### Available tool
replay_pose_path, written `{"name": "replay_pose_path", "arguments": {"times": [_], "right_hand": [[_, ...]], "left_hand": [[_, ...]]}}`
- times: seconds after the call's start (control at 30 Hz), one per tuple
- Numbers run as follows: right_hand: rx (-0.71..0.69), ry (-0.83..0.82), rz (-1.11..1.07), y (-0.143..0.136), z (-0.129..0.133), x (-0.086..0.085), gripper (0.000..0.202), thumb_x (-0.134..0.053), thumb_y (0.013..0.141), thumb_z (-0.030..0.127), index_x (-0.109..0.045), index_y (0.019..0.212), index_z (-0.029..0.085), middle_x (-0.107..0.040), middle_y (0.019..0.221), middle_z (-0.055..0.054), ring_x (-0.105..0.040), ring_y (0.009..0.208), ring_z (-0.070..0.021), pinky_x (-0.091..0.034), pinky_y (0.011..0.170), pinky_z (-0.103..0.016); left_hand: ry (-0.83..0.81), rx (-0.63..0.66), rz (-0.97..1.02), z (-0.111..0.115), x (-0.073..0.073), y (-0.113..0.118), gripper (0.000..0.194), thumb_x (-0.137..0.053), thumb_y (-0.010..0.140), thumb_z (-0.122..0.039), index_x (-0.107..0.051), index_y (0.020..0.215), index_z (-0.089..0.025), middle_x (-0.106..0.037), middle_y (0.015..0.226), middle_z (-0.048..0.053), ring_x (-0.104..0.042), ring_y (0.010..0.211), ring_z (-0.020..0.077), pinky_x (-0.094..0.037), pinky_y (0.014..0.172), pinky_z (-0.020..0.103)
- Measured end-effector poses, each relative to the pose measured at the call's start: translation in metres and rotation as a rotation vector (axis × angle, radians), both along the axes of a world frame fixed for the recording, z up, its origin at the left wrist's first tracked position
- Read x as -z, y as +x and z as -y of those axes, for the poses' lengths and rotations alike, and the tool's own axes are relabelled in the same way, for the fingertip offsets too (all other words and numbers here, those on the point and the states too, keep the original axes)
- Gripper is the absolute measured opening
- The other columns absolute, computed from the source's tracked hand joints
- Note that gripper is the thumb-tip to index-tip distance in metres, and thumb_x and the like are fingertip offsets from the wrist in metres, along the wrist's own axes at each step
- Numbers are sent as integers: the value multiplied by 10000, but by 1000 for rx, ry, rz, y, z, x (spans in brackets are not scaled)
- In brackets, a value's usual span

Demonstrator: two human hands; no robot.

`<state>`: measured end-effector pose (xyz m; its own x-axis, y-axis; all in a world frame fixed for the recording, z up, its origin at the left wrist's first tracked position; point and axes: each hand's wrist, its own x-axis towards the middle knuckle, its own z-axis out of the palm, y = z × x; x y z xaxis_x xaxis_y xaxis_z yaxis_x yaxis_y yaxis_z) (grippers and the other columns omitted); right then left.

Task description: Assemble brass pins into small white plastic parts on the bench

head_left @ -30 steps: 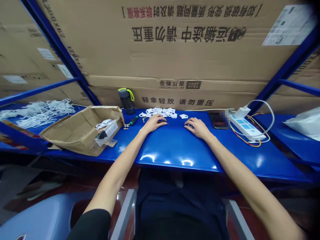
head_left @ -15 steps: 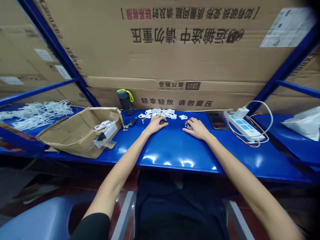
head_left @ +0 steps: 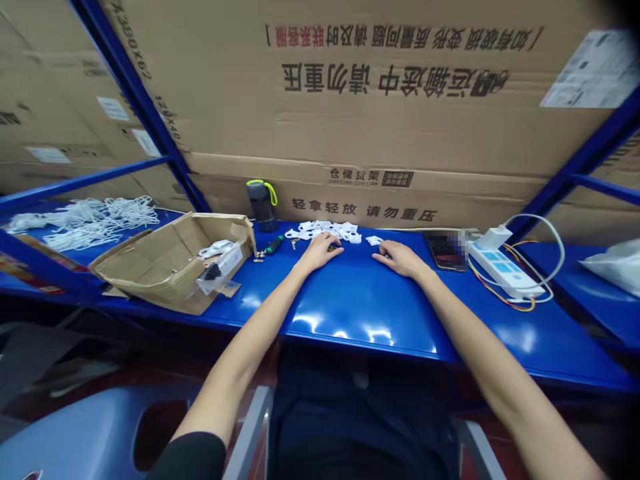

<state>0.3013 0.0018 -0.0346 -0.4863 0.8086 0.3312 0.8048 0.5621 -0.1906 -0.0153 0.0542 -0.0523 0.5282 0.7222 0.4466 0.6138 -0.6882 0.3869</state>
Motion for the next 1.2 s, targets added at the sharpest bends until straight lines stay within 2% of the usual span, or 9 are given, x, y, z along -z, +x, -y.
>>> {"name": "replay_pose_path", "arguments": {"times": [0.2,0.4,0.57,0.73,0.83,0.9,1.2], "right_hand": [[10,3,-49,0,-2,-2,447,-447,1043,630,-532,811,257,-657,818,-45,-587,757,-227,-414,687,-332],[190,65,-277,5,12,-1,469,-323,1077,629,-553,898,261,-680,929,-65,-630,877,-257,-451,775,-364],[261,87,-456,10,27,4,523,-292,1070,668,-586,944,253,-695,980,-83,-636,940,-277,-470,862,-404],[251,111,-554,13,35,6,538,-321,1056,689,-624,976,252,-724,1026,-96,-642,972,-285,-477,915,-423],[242,107,-546,14,34,6,536,-341,1051,689,-648,999,252,-731,1047,-104,-643,996,-293,-482,929,-433],[233,105,-549,15,32,6,523,-361,1052,674,-659,1010,247,-736,1063,-107,-647,1009,-295,-484,940,-438],[236,203,-640,24,32,0,489,-423,1051,638,-686,972,234,-749,1031,-100,-673,988,-292,-497,945,-448]], "left_hand": [[-17,0,9,5,-5,-1,281,-658,992,-458,-744,1105,-216,-682,1140,101,-624,1135,288,-480,1050,457],[-119,43,189,15,-17,-12,370,-629,995,-529,-723,1144,-204,-735,1176,90,-660,1119,269,-505,1041,421],[-12,-9,198,24,-19,-35,357,-542,1052,-499,-696,1141,-189,-717,1180,91,-641,1156,259,-473,1069,420],[40,28,74,29,-19,-60,419,-738,911,-581,-681,1053,-191,-669,1072,74,-629,1015,240,-495,927,368],[1,20,64,29,-18,-63,387,-760,895,-566,-686,939,-189,-640,901,32,-602,851,196,-465,791,314],[-42,25,68,29,-19,-62,354,-759,901,-540,-709,930,-190,-614,795,2,-570,745,168,-430,716,289],[-92,27,4,32,-23,-59,311,-695,960,-484,-774,1045,-197,-663,756,-1,-593,697,154,-421,687,277]]}}
